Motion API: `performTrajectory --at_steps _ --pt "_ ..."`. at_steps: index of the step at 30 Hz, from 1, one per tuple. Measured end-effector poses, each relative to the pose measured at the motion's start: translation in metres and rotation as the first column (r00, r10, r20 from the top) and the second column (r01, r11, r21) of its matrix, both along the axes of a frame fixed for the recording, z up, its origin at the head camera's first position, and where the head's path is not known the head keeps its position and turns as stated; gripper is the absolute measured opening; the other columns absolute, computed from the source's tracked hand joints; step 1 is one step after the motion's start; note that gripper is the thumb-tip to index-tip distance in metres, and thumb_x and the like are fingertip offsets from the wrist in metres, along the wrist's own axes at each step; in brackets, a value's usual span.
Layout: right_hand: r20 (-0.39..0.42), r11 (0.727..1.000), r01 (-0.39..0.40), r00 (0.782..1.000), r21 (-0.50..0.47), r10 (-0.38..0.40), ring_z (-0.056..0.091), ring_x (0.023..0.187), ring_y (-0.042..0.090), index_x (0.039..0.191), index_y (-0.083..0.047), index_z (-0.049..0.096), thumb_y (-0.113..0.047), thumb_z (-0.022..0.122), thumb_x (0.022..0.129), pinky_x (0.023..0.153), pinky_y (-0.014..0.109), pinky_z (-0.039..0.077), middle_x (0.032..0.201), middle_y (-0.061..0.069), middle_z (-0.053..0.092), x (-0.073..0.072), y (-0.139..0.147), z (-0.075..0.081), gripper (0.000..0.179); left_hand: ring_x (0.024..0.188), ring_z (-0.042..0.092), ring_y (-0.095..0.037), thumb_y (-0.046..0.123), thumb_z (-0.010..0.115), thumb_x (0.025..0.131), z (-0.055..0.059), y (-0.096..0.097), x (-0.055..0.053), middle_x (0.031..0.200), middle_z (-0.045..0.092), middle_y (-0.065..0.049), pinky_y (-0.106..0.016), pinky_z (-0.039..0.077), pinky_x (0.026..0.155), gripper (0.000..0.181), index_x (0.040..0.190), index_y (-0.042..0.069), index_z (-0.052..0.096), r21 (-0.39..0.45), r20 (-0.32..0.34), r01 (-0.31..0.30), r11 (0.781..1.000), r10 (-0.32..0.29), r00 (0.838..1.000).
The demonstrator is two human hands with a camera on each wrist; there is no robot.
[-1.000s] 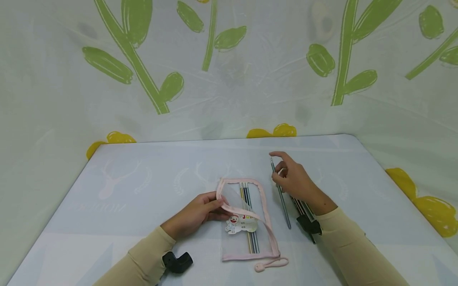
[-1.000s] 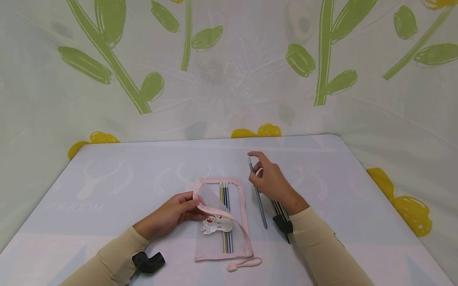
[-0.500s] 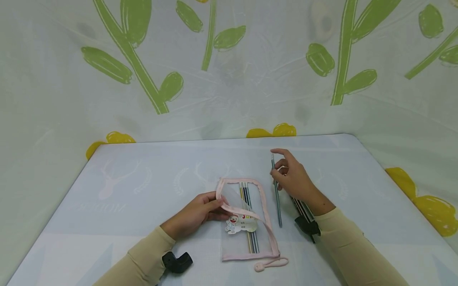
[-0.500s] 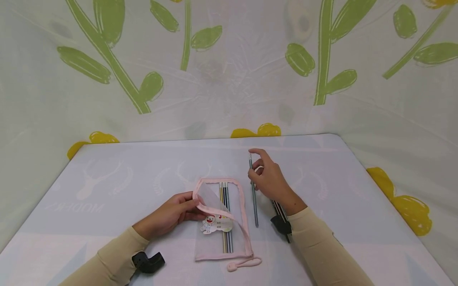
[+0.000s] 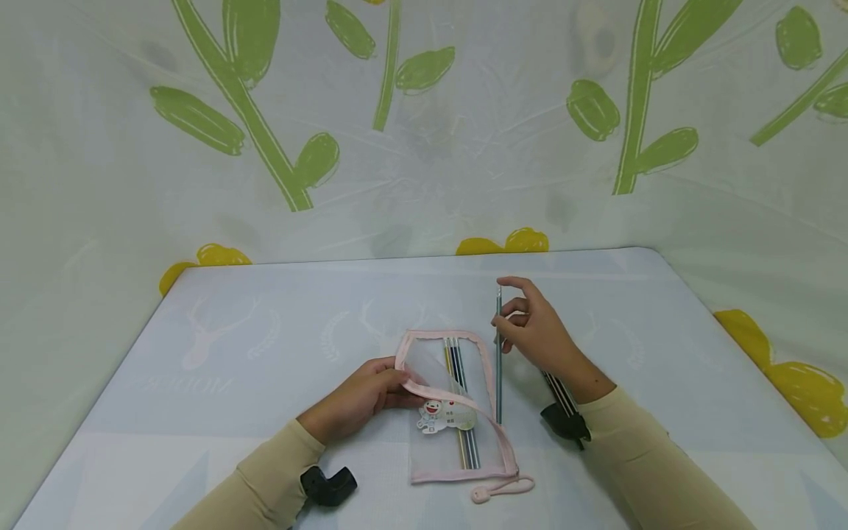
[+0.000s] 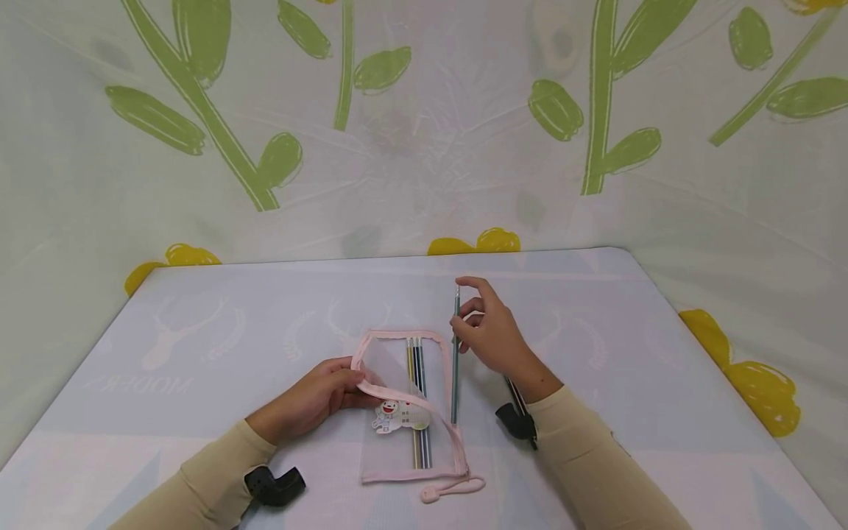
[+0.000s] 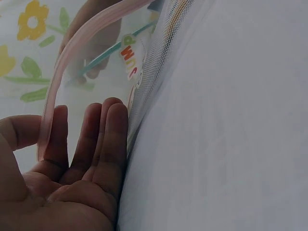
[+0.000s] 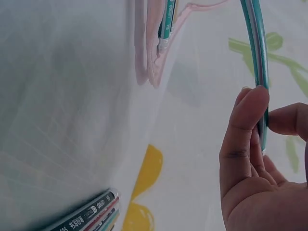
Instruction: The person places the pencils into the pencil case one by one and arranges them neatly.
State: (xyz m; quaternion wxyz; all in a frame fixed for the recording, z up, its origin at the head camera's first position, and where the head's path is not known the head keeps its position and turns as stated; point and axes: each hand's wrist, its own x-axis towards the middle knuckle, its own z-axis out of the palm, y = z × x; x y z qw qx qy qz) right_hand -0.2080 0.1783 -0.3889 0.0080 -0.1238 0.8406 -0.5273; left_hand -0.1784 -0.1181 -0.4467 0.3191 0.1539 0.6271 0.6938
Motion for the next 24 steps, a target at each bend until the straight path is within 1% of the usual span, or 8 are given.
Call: performTrajectory --at_steps 5,12,19,24 --pt "0.03 1.0 -0.021 0.999 0.006 0.021 0.066 0.063 0.022 0.148 -0.011 0.033 -0.005 0.062 0.095 0.061 0.034 0.061 0.097 0.018 0.062 0.0 -0.002 -0.005 0.061 0.104 0.07 -0.017 0.012 0.039 0.103 0.002 0.0 0.001 0.119 0.066 -0.013 -0.036 0.056 0.099 0.034 0.121 -0.012 0.054 0.01 -0.003 0.001 1.0 -0.001 1.0" --pt "0.057 0.999 -0.031 0.998 0.021 0.029 0.067 0.063 0.021 0.147 -0.013 0.036 -0.005 0.063 0.094 0.062 0.033 0.061 0.096 0.017 0.061 -0.001 -0.005 -0.007 0.06 0.103 0.07 -0.017 0.013 0.039 0.103 0.002 -0.001 0.002 0.118 0.067 -0.011 -0.035 0.057 0.098 0.034 0.121 -0.011 0.055 0.017 -0.013 0.005 1.0 -0.005 1.0" --pt "0.091 0.997 -0.07 0.994 0.041 0.066 0.067 0.062 0.022 0.147 -0.01 0.037 -0.004 0.064 0.093 0.061 0.036 0.061 0.096 0.017 0.062 0.0 -0.007 -0.011 0.061 0.103 0.07 -0.017 0.012 0.039 0.103 0.003 0.0 0.002 0.114 0.068 -0.009 -0.035 0.057 0.097 0.033 0.119 -0.012 0.056 0.027 -0.006 -0.007 1.0 0.007 1.0" --pt "0.121 0.996 -0.063 0.991 0.064 0.055 0.067 0.064 0.021 0.147 -0.008 0.038 -0.006 0.067 0.092 0.059 0.034 0.06 0.096 0.015 0.064 0.001 -0.011 -0.011 0.062 0.102 0.07 -0.017 0.013 0.04 0.103 0.003 0.0 0.002 0.114 0.069 -0.01 -0.034 0.057 0.096 0.034 0.12 -0.012 0.055 0.019 -0.004 -0.011 1.0 0.011 1.0"
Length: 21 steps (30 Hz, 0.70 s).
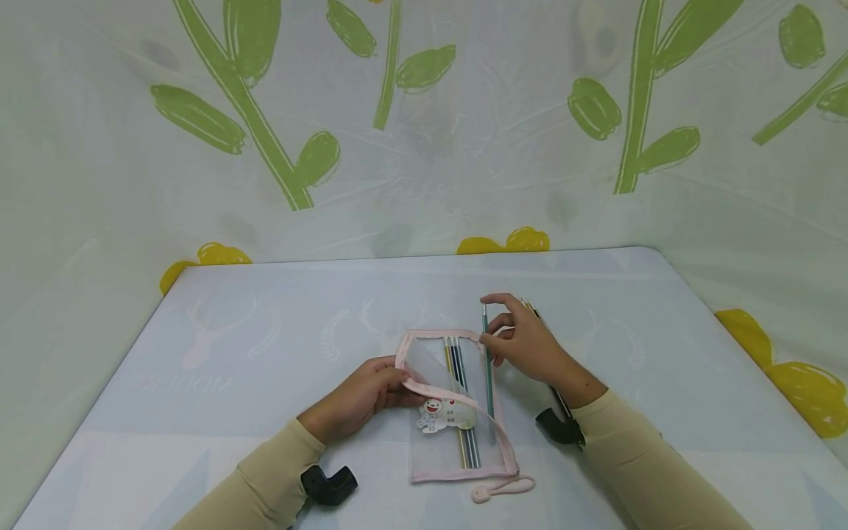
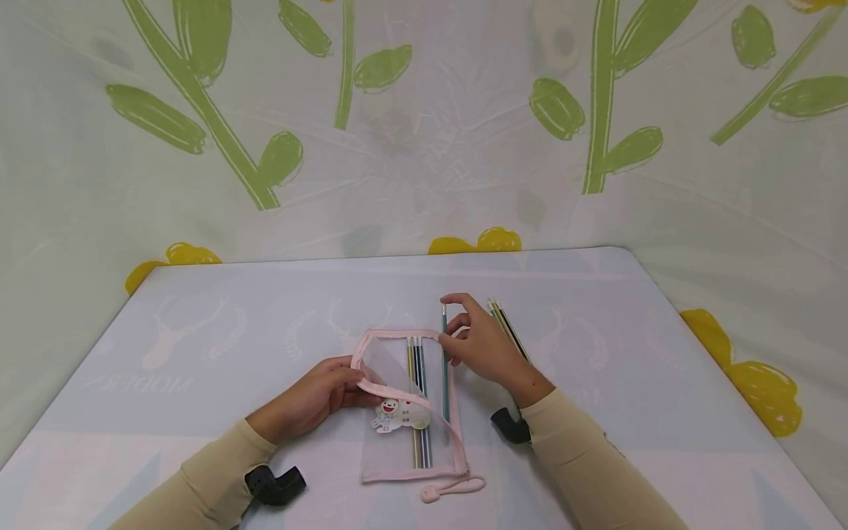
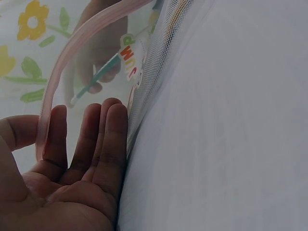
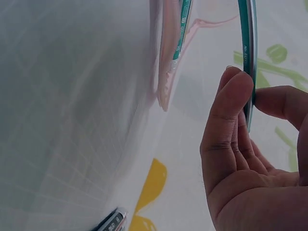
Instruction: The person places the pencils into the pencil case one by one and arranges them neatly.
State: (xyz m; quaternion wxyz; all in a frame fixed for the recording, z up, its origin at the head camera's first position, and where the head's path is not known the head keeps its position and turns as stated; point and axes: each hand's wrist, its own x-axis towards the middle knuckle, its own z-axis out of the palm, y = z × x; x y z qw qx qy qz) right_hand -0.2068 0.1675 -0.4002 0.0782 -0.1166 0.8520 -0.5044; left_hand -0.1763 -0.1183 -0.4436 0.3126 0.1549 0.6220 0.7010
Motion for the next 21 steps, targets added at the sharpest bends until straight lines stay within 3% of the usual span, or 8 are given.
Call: performTrajectory --at_steps 14,21 --pt "0.016 0.999 -0.016 1.0 0.033 0.016 0.068 0.067 0.019 0.144 -0.003 0.039 -0.009 0.07 0.091 0.062 0.031 0.06 0.096 0.016 0.066 0.0027 -0.0006 -0.0017 0.061 0.103 0.07 -0.017 0.011 0.039 0.103 -0.001 -0.0008 -0.0002 0.113 0.068 -0.007 -0.034 0.057 0.097 0.034 0.12 -0.014 0.054 0.032 -0.009 0.013 0.999 -0.013 1.0" --pt "0.05 0.994 -0.03 0.998 0.107 0.024 0.067 0.068 0.017 0.143 -0.007 0.04 -0.012 0.07 0.092 0.063 0.032 0.059 0.097 0.011 0.066 0.0029 -0.002 -0.0033 0.059 0.103 0.07 -0.017 0.013 0.039 0.104 -0.0017 -0.0009 -0.0005 0.114 0.068 -0.008 -0.034 0.057 0.097 0.035 0.122 -0.013 0.054 0.018 -0.018 0.021 1.0 -0.021 1.0"
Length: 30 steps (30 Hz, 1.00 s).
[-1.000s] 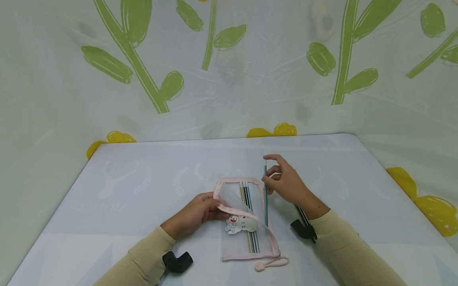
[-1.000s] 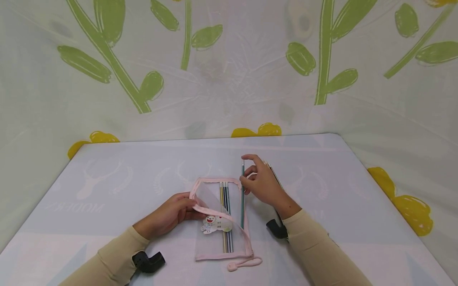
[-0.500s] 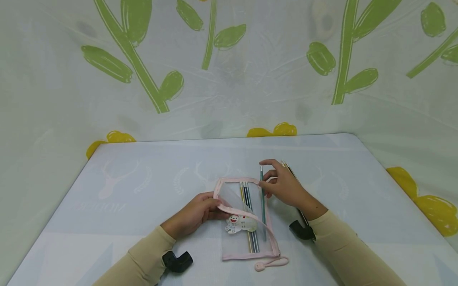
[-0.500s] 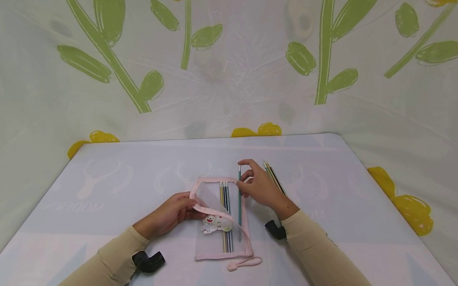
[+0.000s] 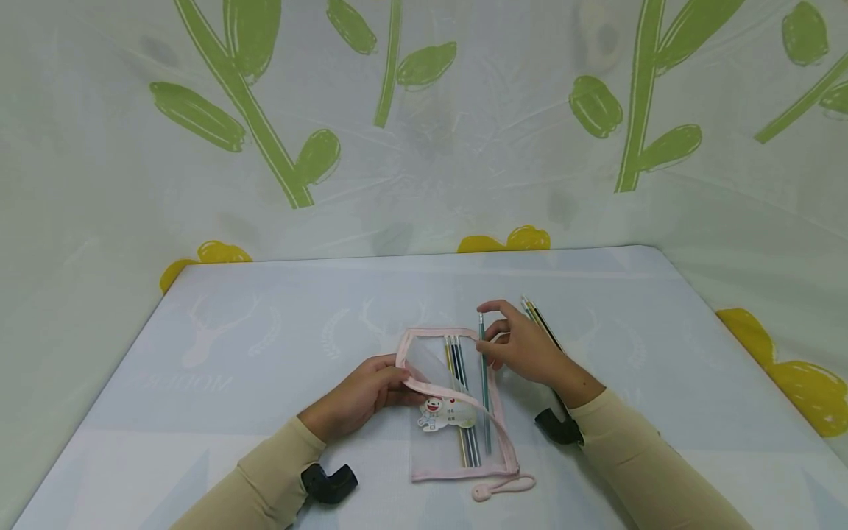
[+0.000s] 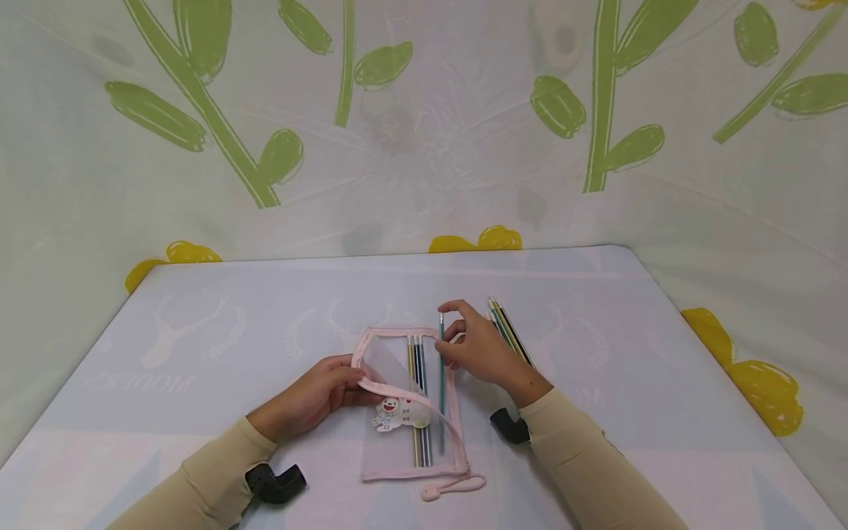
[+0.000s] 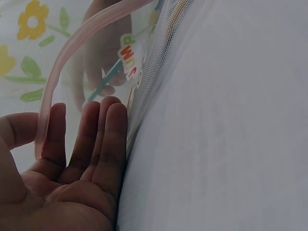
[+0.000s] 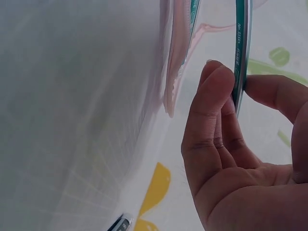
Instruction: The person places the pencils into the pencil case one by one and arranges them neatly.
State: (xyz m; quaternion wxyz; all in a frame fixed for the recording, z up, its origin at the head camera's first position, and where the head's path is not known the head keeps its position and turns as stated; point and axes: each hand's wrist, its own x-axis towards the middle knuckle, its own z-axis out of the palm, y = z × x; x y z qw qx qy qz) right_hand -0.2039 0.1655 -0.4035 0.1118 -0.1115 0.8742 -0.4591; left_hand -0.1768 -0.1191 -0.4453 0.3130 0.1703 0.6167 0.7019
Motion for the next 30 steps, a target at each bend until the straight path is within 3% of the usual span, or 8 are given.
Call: performTrajectory --at_steps 11,30 --pt "0.068 0.997 -0.077 0.995 0.006 0.076 0.069 0.072 0.016 0.144 -0.004 0.038 -0.013 0.069 0.093 0.067 0.028 0.059 0.099 0.012 0.065 -0.0018 0.0003 -0.0036 0.06 0.103 0.069 -0.017 0.013 0.04 0.104 -0.0015 -0.0002 -0.0002 0.115 0.067 -0.009 -0.034 0.057 0.097 0.034 0.122 -0.013 0.053 -0.004 0.014 -0.007 1.0 0.007 1.0" --pt "0.108 0.99 -0.139 0.985 0.017 0.136 0.069 0.086 0.016 0.148 -0.005 0.037 -0.014 0.075 0.088 0.069 0.03 0.057 0.098 0.007 0.067 -0.0006 -0.0007 -0.0065 0.072 0.106 0.069 -0.019 0.014 0.04 0.104 0.0016 0.0015 -0.0005 0.12 0.066 -0.014 -0.034 0.057 0.098 0.034 0.121 -0.01 0.056 -0.037 0.019 -0.008 0.999 0.008 1.0"
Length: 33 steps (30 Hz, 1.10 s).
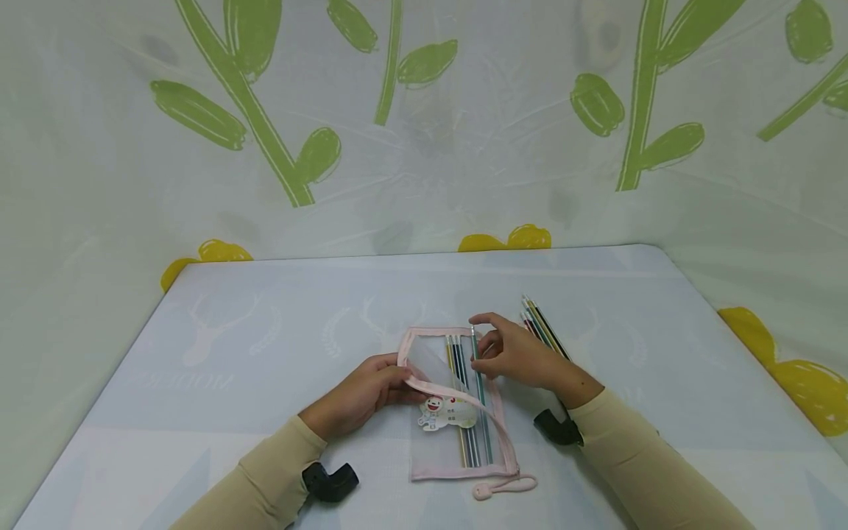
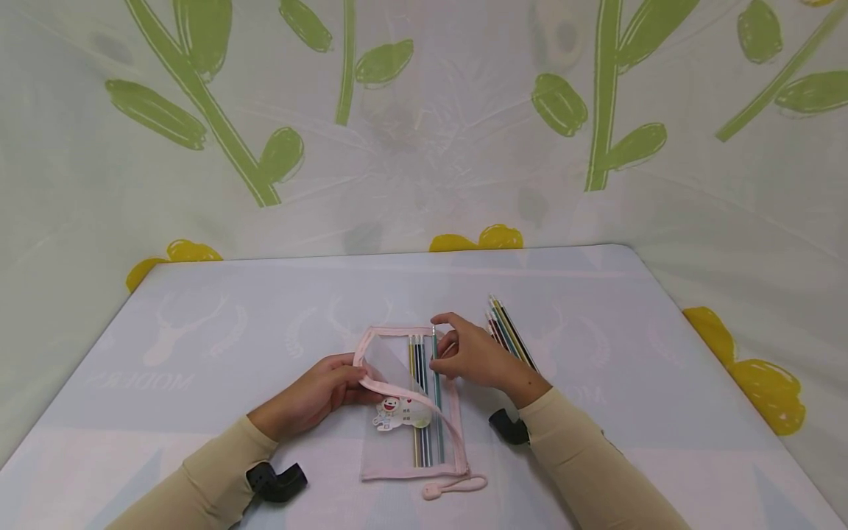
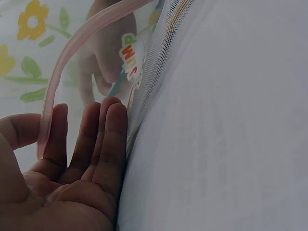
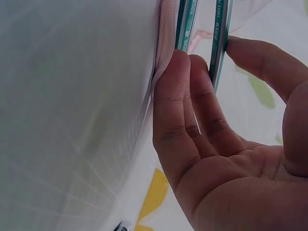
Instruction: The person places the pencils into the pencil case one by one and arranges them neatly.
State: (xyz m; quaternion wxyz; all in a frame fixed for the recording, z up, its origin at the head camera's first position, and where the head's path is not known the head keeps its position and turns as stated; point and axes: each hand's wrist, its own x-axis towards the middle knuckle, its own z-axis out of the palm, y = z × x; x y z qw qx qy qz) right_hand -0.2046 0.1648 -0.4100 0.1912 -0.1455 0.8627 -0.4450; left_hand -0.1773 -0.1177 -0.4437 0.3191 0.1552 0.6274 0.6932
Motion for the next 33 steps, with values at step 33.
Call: performTrajectory --at_steps 33 --pt "-0.085 0.991 -0.036 0.995 0.132 0.048 0.06 0.085 0.011 0.152 -0.002 0.037 -0.013 0.079 0.085 0.072 0.023 0.055 0.097 0.003 0.065 0.0057 -0.0083 -0.0026 0.08 0.105 0.07 -0.017 0.015 0.042 0.105 -0.0003 -0.0003 -0.0021 0.119 0.068 -0.015 -0.033 0.056 0.099 0.035 0.123 -0.011 0.055 -0.011 0.001 -0.001 1.0 0.001 1.0"
